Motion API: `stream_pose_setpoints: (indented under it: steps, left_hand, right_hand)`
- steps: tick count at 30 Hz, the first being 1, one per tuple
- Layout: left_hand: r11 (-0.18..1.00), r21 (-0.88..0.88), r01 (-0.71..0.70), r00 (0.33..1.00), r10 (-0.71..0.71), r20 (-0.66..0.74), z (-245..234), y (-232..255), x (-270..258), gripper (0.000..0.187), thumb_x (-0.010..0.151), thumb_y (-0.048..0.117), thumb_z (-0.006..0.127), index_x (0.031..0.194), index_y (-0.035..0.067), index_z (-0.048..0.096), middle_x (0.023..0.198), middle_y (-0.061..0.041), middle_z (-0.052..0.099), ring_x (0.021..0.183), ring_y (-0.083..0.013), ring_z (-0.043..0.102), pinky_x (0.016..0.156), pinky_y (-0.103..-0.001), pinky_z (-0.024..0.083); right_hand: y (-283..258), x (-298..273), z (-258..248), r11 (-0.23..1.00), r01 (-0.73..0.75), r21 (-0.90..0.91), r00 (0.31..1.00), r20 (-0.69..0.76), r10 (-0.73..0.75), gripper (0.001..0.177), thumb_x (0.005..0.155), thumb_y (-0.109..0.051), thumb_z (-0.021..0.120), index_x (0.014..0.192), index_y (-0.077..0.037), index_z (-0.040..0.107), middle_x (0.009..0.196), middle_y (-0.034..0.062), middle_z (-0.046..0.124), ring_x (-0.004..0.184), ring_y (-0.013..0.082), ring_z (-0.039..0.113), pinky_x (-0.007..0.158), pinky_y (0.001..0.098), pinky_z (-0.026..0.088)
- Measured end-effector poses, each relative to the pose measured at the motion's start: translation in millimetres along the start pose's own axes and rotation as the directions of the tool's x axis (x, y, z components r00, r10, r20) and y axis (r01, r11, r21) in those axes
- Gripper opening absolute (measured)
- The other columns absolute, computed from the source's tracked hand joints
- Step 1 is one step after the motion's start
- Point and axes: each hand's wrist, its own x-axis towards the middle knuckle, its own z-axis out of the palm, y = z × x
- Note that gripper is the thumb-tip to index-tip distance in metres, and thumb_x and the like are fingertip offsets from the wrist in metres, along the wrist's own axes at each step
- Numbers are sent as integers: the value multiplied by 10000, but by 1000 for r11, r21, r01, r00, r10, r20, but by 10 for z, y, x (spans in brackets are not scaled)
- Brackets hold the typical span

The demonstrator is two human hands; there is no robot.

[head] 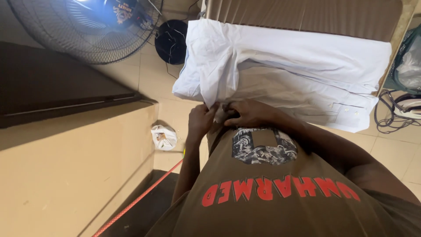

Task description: The person buttons and folds a white shirt on top of a suitcase and then places it inside the suitcase.

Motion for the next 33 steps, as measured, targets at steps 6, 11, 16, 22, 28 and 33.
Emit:
stream_pose_setpoints:
  steps: [6,11,16,22,28,33]
  left_hand:
    - [584,-810,51,981,125,151,-485,367,-116,495,908,380,740,1054,-92,704,865,-150,745,687,-246,749,642,-371,642]
    - [414,-899,143,964,147,221,-727,685,-47,408,896,322,711,1067,-39,627,788,-153,730,624,-258,743,582,-374,649]
    - [398,-917,9,971,217,103,-819,773,127,397,951,316,687,1003,-74,636,772,-155,729,574,-234,733,507,-336,628]
    - [631,-614,-475,861,477,-176,-768,494,408,435,1004,374,767,1084,-47,694,915,-158,733,848,-254,725,788,-346,622]
    - [417,-10,-909,404,872,-275,-933,960,376,1142,515,473,952,1476,112,453,1563,-248,358,1485,-423,179,1212,-618,144]
    - [441,223,-870,459,887,39,-840,1063,953,870,584,250,953,1382,164,618,1389,-81,653,1388,-366,442,1182,-695,102]
  right_hand:
    - [-249,-85,-33,985,-141,103,985,-83,150,712,850,-555,738,1331,-53,582,1205,172,705,1088,332,701,911,438,567]
    - [-72,-197,31,936,47,349,978,-208,29,714,788,-467,803,1346,-65,611,1245,141,734,1133,287,703,900,405,570]
    - [-138,-552,6,973,-72,218,950,-283,134,584,808,-355,825,1315,-102,680,1083,111,799,962,235,773,890,387,584]
    - [-22,-1198,-82,830,461,313,852,-416,-317,480,910,-157,837,1323,-29,629,1107,86,765,1038,208,765,969,372,653]
    - [-258,-1504,-435,577,644,503,765,-439,-471,841,855,1,811,1567,-9,364,1229,130,723,1083,212,728,961,366,631]
    - [-101,-1687,-580,755,448,478,871,-424,-248,1047,814,7,829,1664,-15,218,1209,159,732,941,181,745,746,297,612]
